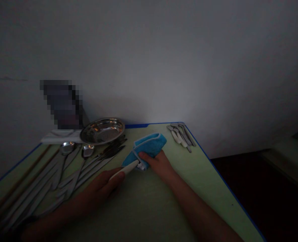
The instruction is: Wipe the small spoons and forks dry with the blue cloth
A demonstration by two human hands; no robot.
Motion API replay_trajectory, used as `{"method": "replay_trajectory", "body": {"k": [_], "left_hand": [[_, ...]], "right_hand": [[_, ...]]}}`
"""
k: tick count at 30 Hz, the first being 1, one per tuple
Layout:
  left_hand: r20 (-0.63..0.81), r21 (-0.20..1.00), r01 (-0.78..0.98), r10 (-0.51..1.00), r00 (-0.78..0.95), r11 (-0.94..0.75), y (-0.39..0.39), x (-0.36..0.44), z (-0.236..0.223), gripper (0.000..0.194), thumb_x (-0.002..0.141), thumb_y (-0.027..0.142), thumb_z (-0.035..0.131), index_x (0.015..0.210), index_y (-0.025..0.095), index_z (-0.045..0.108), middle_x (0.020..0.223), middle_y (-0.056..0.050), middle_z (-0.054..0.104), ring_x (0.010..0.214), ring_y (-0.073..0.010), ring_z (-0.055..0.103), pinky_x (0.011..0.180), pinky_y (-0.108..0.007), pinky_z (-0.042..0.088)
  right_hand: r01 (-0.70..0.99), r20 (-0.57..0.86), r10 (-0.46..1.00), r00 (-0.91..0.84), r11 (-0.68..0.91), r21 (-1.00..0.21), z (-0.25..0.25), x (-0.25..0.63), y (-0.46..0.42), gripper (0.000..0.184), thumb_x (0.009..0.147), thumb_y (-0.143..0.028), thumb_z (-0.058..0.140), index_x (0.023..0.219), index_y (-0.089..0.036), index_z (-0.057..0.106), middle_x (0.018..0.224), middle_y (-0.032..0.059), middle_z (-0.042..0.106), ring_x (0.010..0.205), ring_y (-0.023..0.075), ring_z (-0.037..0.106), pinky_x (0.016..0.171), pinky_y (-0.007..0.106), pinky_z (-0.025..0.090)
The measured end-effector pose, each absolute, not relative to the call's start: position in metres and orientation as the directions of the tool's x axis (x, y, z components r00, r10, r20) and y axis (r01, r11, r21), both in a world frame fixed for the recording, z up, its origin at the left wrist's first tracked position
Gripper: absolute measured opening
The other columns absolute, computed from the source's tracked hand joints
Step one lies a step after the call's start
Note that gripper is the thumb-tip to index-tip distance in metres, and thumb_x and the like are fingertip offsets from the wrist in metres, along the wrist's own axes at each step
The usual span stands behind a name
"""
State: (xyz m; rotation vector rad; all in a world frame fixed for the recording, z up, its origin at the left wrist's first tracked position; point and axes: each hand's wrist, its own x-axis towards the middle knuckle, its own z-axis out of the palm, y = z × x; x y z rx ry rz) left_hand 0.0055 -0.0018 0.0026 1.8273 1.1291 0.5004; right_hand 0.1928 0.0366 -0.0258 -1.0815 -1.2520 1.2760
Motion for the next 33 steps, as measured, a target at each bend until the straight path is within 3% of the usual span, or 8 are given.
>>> {"method": "replay_trajectory", "body": {"k": [5,11,14,18,21,24,28,33], "left_hand": [[-0.108,0.859,0.483,0.865,0.49,-0.167,0.001,0.004,-0.002,0.038,0.089,0.041,0.03,0.062,0.019,0.046,0.054,0.006,0.044,0.049,-0.0114,0.043,0.048,-0.021,0.033],[-0.096,0.845,0.5,0.865,0.492,-0.19,0.001,0.006,0.003,0.035,0.088,0.042,0.032,0.07,0.018,0.052,0.057,0.005,0.046,0.052,-0.0126,0.045,0.049,-0.022,0.034],[-0.089,0.854,0.482,0.858,0.506,-0.196,0.0,0.007,0.005,0.035,0.088,0.04,0.033,0.068,0.019,0.051,0.056,0.006,0.045,0.052,-0.0123,0.044,0.05,-0.022,0.034],[-0.097,0.876,0.457,0.874,0.476,-0.151,0.002,0.007,0.002,0.037,0.088,0.041,0.033,0.061,0.019,0.047,0.055,0.006,0.044,0.052,-0.0123,0.044,0.05,-0.022,0.034],[-0.112,0.896,0.433,0.894,0.435,-0.099,0.003,0.006,0.0,0.038,0.088,0.041,0.033,0.06,0.019,0.046,0.054,0.006,0.044,0.052,-0.0124,0.044,0.049,-0.021,0.034],[-0.107,0.912,0.403,0.911,0.399,-0.069,0.004,0.005,-0.001,0.039,0.089,0.041,0.032,0.059,0.019,0.045,0.053,0.006,0.044,0.05,-0.012,0.043,0.05,-0.022,0.034],[-0.11,0.932,0.361,0.931,0.349,-0.025,0.004,0.005,-0.001,0.043,0.09,0.043,0.029,0.057,0.019,0.044,0.05,0.006,0.043,0.047,-0.0116,0.041,0.049,-0.022,0.034],[-0.1,0.929,0.367,0.925,0.366,-0.045,0.003,0.005,-0.001,0.041,0.09,0.043,0.028,0.06,0.019,0.043,0.052,0.006,0.042,0.049,-0.0114,0.04,0.049,-0.022,0.034]], "right_hand": [[-0.042,0.065,0.998,0.017,0.066,-0.997,-0.031,0.19,0.037,0.029,0.072,-0.041,0.058,0.09,-0.02,0.063,0.091,0.0025,0.067,0.089,0.0198,0.059,0.086,0.037,0.041],[-0.063,0.029,0.993,0.112,0.036,-0.997,-0.036,0.189,0.038,0.034,0.071,-0.043,0.058,0.096,-0.02,0.062,0.103,0.0031,0.064,0.1,0.0203,0.055,0.094,0.037,0.036],[-0.196,-0.061,0.989,0.133,-0.034,-0.98,-0.039,0.187,0.039,0.036,0.07,-0.044,0.059,0.098,-0.023,0.061,0.104,0.0014,0.064,0.097,0.0192,0.057,0.089,0.037,0.042],[-0.459,-0.228,0.967,0.115,-0.152,-0.875,-0.037,0.184,0.043,0.039,0.068,-0.045,0.061,0.099,-0.022,0.056,0.089,0.0017,0.067,0.075,0.0177,0.064,0.071,0.037,0.052],[-0.601,-0.268,0.962,0.061,-0.179,-0.779,-0.03,0.185,0.046,0.034,0.071,-0.044,0.059,0.094,-0.018,0.056,0.078,0.0035,0.068,0.064,0.0177,0.064,0.065,0.038,0.053],[-0.724,-0.271,0.963,0.011,-0.179,-0.667,-0.024,0.189,0.047,0.027,0.077,-0.04,0.053,0.093,-0.019,0.056,0.078,0.0029,0.069,0.065,0.018,0.065,0.066,0.038,0.053],[-0.782,-0.254,0.967,-0.003,-0.161,-0.603,-0.022,0.191,0.048,0.022,0.078,-0.032,0.051,0.096,-0.02,0.055,0.081,0.002,0.07,0.071,0.0181,0.066,0.068,0.036,0.053],[-0.73,-0.228,0.973,0.035,-0.131,-0.671,-0.025,0.186,0.047,0.019,0.071,-0.021,0.058,0.091,-0.019,0.057,0.08,-0.0003,0.069,0.071,0.0164,0.064,0.065,0.032,0.053]]}}
